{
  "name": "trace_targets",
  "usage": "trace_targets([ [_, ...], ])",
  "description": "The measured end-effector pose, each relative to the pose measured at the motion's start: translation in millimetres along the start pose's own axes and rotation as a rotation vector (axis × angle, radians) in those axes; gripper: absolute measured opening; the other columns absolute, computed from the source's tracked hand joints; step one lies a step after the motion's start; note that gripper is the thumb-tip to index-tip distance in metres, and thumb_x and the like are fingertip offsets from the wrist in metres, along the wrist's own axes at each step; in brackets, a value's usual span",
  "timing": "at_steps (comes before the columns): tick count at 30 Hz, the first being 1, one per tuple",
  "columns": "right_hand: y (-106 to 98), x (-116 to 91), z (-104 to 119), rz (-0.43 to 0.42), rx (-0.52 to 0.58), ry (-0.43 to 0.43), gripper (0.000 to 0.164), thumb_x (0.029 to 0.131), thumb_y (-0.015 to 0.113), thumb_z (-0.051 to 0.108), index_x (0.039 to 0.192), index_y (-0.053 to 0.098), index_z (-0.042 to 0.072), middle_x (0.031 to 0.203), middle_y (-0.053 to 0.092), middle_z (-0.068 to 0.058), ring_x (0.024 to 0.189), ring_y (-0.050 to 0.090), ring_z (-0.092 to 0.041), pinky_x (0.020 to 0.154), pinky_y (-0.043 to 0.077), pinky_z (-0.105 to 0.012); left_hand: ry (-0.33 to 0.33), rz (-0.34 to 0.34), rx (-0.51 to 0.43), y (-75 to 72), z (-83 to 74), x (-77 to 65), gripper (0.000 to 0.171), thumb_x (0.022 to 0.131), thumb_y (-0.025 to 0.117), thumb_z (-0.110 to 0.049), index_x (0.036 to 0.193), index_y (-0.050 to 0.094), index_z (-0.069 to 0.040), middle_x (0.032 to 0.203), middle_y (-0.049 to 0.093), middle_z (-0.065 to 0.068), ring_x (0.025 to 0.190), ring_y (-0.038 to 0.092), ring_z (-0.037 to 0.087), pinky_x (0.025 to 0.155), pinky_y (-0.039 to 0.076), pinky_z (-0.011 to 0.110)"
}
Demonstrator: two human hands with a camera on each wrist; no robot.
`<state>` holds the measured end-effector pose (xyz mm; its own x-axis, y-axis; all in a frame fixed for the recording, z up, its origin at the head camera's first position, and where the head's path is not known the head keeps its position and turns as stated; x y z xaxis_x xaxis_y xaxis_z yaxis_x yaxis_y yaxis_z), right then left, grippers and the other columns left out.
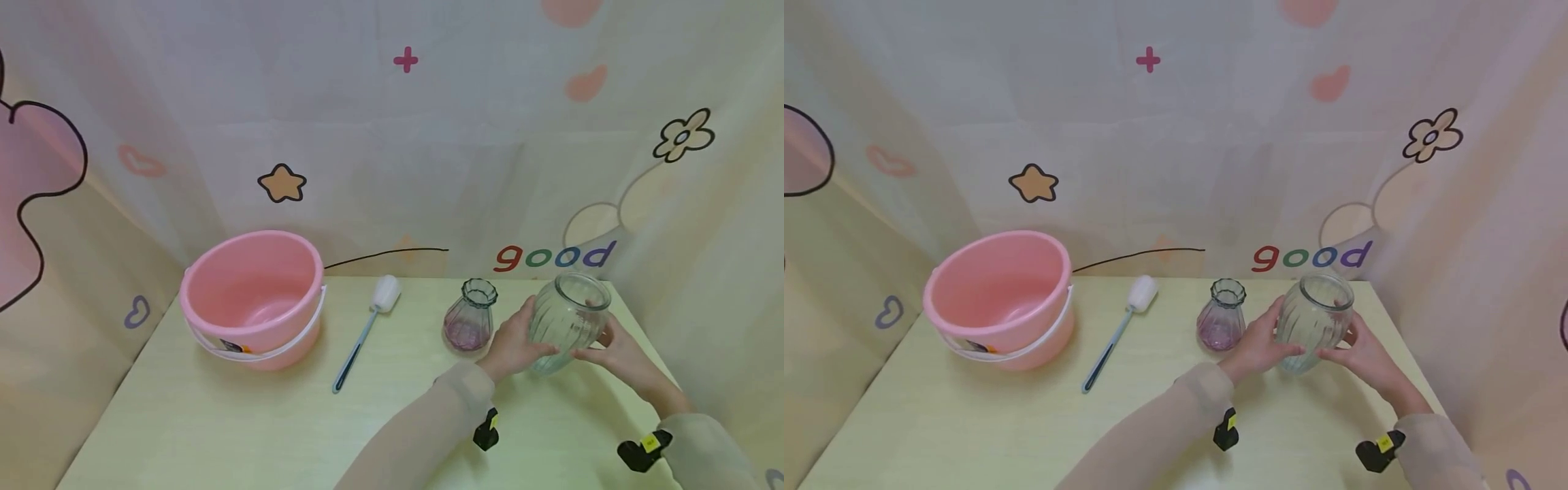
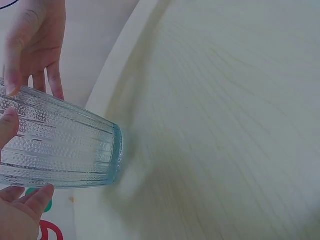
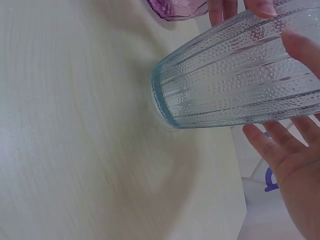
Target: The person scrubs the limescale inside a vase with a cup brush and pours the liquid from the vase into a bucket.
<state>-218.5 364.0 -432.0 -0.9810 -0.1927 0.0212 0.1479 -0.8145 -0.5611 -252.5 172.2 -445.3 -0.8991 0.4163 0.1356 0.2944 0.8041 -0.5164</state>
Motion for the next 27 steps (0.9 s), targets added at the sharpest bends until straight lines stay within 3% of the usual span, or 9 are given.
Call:
trace_targets([
  [13,7,-5,-5,0.002,0.026,-0.021,0.094,0.082,0.065,0.018,0.144,-0.006,0.022,0.142,0.014,-0.027,0.122,0.020,-0.053,0.085,0.031,-0.068,0.041,-0.010,0.065,5.4,6.0,-3.1,0.091,0.074,0.072,-0.037,0.143,0.014,-0.028,0.140,0.036,-0.002,0.120,0.039,0.014,0.093,0.039,0.033],
  [15,8,-5,-5,0.004,0.029,-0.035,0.093,0.083,0.063,0.017,0.144,-0.007,0.025,0.142,0.015,-0.027,0.122,0.021,-0.051,0.086,0.034,-0.065,0.043,-0.007,0.069,6.2,6.5,-3.2,0.091,0.074,0.072,-0.037,0.143,0.013,-0.028,0.140,0.036,-0.002,0.120,0.039,0.014,0.093,0.039,0.034],
  [19,10,-7,-6,0.017,0.021,-0.058,0.091,0.086,0.061,0.015,0.143,-0.009,0.028,0.143,0.011,-0.025,0.122,0.022,-0.050,0.088,0.040,-0.041,0.036,0.005,0.083,8.0,7.2,-3.6,0.090,0.075,0.071,-0.039,0.143,0.013,-0.028,0.140,0.036,-0.002,0.119,0.040,0.014,0.092,0.040,0.033],
  [21,11,-8,-6,0.023,0.014,-0.067,0.092,0.086,0.060,0.014,0.143,-0.011,0.029,0.143,0.008,-0.025,0.122,0.021,-0.052,0.087,0.042,-0.039,0.025,0.010,0.092,8.1,7.2,-3.9,0.090,0.075,0.071,-0.039,0.143,0.013,-0.027,0.139,0.037,-0.002,0.118,0.041,0.014,0.091,0.040,0.033],
  [24,13,-8,-6,0.016,0.018,-0.079,0.092,0.086,0.060,0.012,0.142,-0.011,0.029,0.143,0.005,-0.023,0.122,0.020,-0.053,0.088,0.042,-0.046,0.016,0.015,0.101,5.8,6.2,-4.4,0.090,0.075,0.070,-0.041,0.143,0.013,-0.025,0.139,0.037,0.000,0.118,0.042,0.015,0.091,0.040,0.033],
  [27,14,-8,-5,0.003,0.016,-0.099,0.093,0.085,0.061,0.010,0.142,-0.010,0.028,0.143,0.006,-0.020,0.121,0.022,-0.051,0.087,0.044,-0.039,0.006,0.024,0.118,2.1,4.4,-5.2,0.091,0.075,0.069,-0.043,0.144,0.012,-0.023,0.139,0.036,0.001,0.117,0.043,0.016,0.090,0.041,0.033],
])
Point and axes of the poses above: each hand's wrist, its own x-axis towards the middle knuckle, its own y-axis out of the palm, z = x × y, the point moved 2 cm from there along x, towards the middle knuckle
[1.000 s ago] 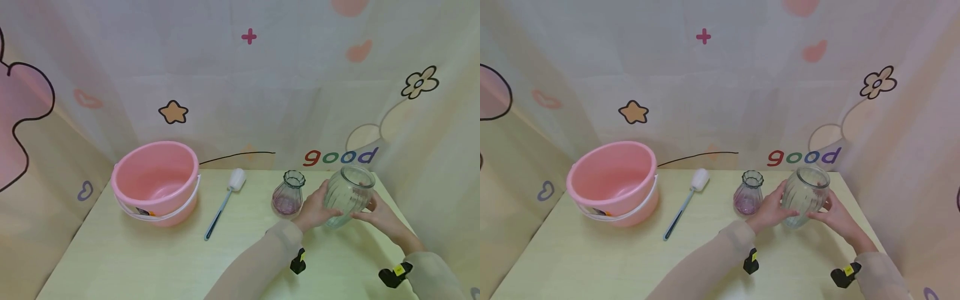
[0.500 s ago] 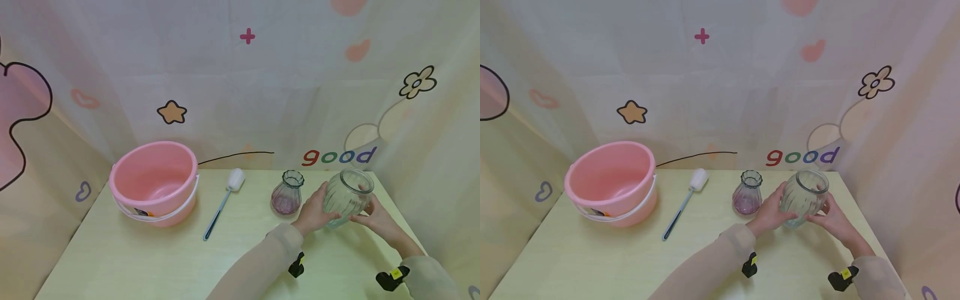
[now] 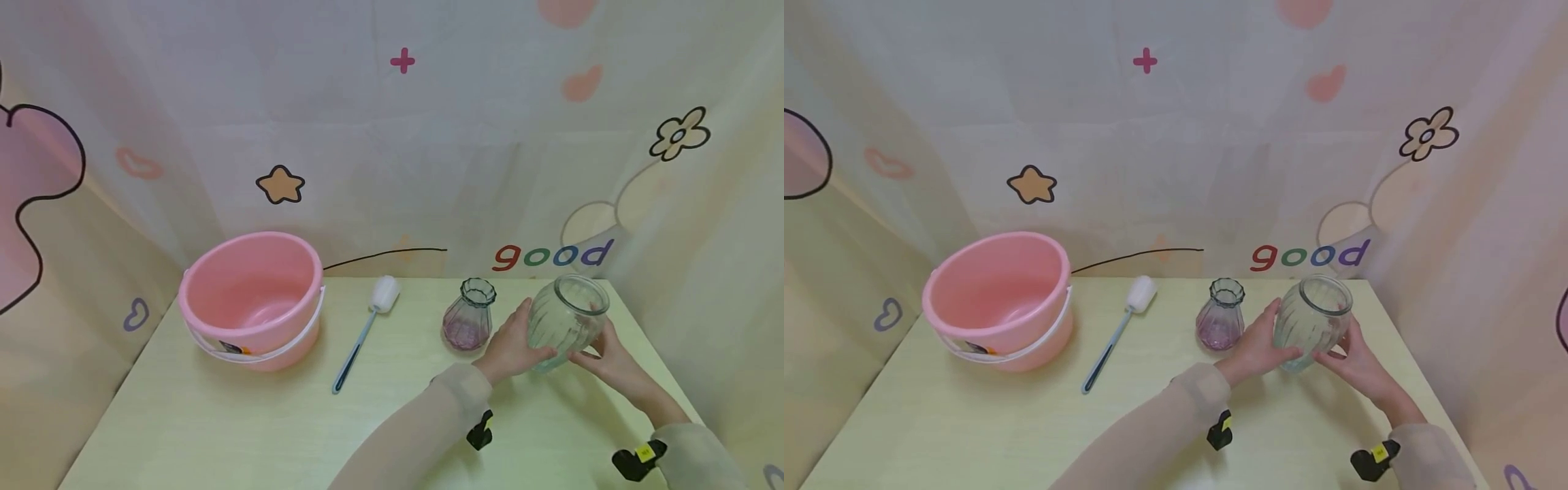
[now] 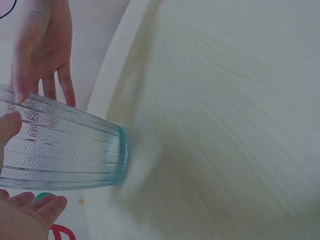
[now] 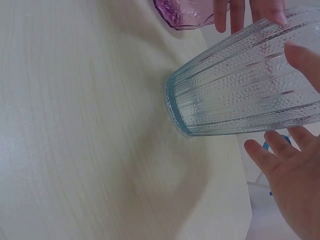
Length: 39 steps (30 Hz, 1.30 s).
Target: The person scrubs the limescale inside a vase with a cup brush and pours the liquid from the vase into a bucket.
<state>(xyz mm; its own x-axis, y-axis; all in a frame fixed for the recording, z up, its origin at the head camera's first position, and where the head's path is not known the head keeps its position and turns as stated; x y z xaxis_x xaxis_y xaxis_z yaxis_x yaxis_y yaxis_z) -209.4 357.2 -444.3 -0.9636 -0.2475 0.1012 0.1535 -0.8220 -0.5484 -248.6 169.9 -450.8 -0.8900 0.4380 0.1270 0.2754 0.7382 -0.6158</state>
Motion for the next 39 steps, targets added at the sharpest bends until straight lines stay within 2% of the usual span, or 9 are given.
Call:
trace_targets([
  [4,-2,0,2,-0.014,-0.021,-0.031,0.093,0.084,0.060,0.008,0.142,-0.011,0.026,0.142,0.004,-0.019,0.119,0.024,-0.050,0.080,0.040,-0.016,-0.013,0.022,0.013,-7.0,-2.7,-3.1,0.092,0.076,0.066,-0.049,0.144,0.010,-0.024,0.141,0.034,0.000,0.117,0.042,0.016,0.090,0.041,0.035],
  [11,-13,-3,18,-0.060,-0.050,-0.019,0.094,0.088,0.057,0.011,0.140,-0.018,0.035,0.146,-0.004,-0.022,0.126,0.012,-0.049,0.085,0.034,-0.011,0.040,0.083,-0.020,-21.0,-13.7,-10.0,0.089,0.077,0.065,-0.047,0.144,0.010,-0.026,0.143,0.028,-0.004,0.120,0.038,0.014,0.092,0.040,0.037],
  [15,-21,-1,28,-0.157,-0.090,-0.084,0.087,0.090,0.052,0.009,0.142,-0.014,0.031,0.147,0.001,-0.025,0.132,0.008,-0.037,0.105,0.021,-0.032,0.120,0.095,0.062,-34.2,-19.3,-13.7,0.090,0.079,0.063,-0.047,0.144,0.009,-0.020,0.144,0.025,0.000,0.123,0.034,0.014,0.094,0.038,0.034],
  [18,-29,5,39,-0.268,-0.158,-0.152,0.077,0.089,0.051,0.008,0.145,0.001,0.027,0.149,0.010,-0.016,0.134,0.010,-0.024,0.105,0.011,-0.054,0.197,0.090,0.129,-48.3,-21.2,-15.6,0.087,0.081,0.061,-0.046,0.144,0.008,-0.016,0.145,0.024,0.002,0.126,0.029,0.013,0.097,0.035,0.032],
  [20,-34,10,49,-0.334,-0.228,-0.190,0.070,0.089,0.053,0.010,0.145,0.014,0.024,0.148,0.017,-0.012,0.133,0.013,-0.019,0.106,0.011,-0.053,0.230,0.092,0.156,-59.5,-21.5,-16.8,0.086,0.082,0.060,-0.045,0.144,0.008,-0.016,0.146,0.023,0.000,0.128,0.026,0.011,0.098,0.033,0.030],
  [22,-37,18,62,-0.368,-0.287,-0.251,0.063,0.087,0.055,0.010,0.142,0.027,0.020,0.145,0.026,-0.012,0.132,0.017,-0.018,0.104,0.012,-0.058,0.249,0.096,0.192,-72.0,-21.0,-17.7,0.085,0.083,0.059,-0.046,0.144,0.007,-0.018,0.147,0.021,-0.002,0.129,0.022,0.009,0.099,0.031,0.030],
  [28,-33,41,102,-0.382,-0.492,-0.431,0.041,0.084,0.058,0.010,0.125,0.050,0.006,0.129,0.046,-0.019,0.128,0.029,-0.028,0.102,0.021,-0.054,0.257,0.095,0.354,-113.5,-16.4,-23.2,0.080,0.085,0.054,-0.048,0.144,0.007,-0.021,0.148,0.018,-0.004,0.131,0.018,0.008,0.100,0.032,0.030],
  [37,-10,66,133,-0.302,-0.667,-0.442,0.035,0.087,0.055,0.018,0.120,0.054,0.005,0.127,0.049,-0.018,0.122,0.035,-0.035,0.103,0.022,-0.054,0.283,0.035,0.513,-174.8,9.8,-31.9,0.076,0.087,0.053,-0.044,0.143,0.012,-0.014,0.146,0.025,0.005,0.128,0.028,0.018,0.096,0.037,0.036],
  [39,-3,72,137,-0.290,-0.695,-0.445,0.037,0.086,0.057,0.019,0.120,0.054,0.005,0.127,0.049,-0.017,0.123,0.034,-0.035,0.102,0.022,-0.056,0.266,0.035,0.555,-189.2,15.9,-34.2,0.075,0.088,0.052,-0.045,0.143,0.012,-0.014,0.145,0.025,0.006,0.121,0.038,0.020,0.085,0.045,0.034],
])
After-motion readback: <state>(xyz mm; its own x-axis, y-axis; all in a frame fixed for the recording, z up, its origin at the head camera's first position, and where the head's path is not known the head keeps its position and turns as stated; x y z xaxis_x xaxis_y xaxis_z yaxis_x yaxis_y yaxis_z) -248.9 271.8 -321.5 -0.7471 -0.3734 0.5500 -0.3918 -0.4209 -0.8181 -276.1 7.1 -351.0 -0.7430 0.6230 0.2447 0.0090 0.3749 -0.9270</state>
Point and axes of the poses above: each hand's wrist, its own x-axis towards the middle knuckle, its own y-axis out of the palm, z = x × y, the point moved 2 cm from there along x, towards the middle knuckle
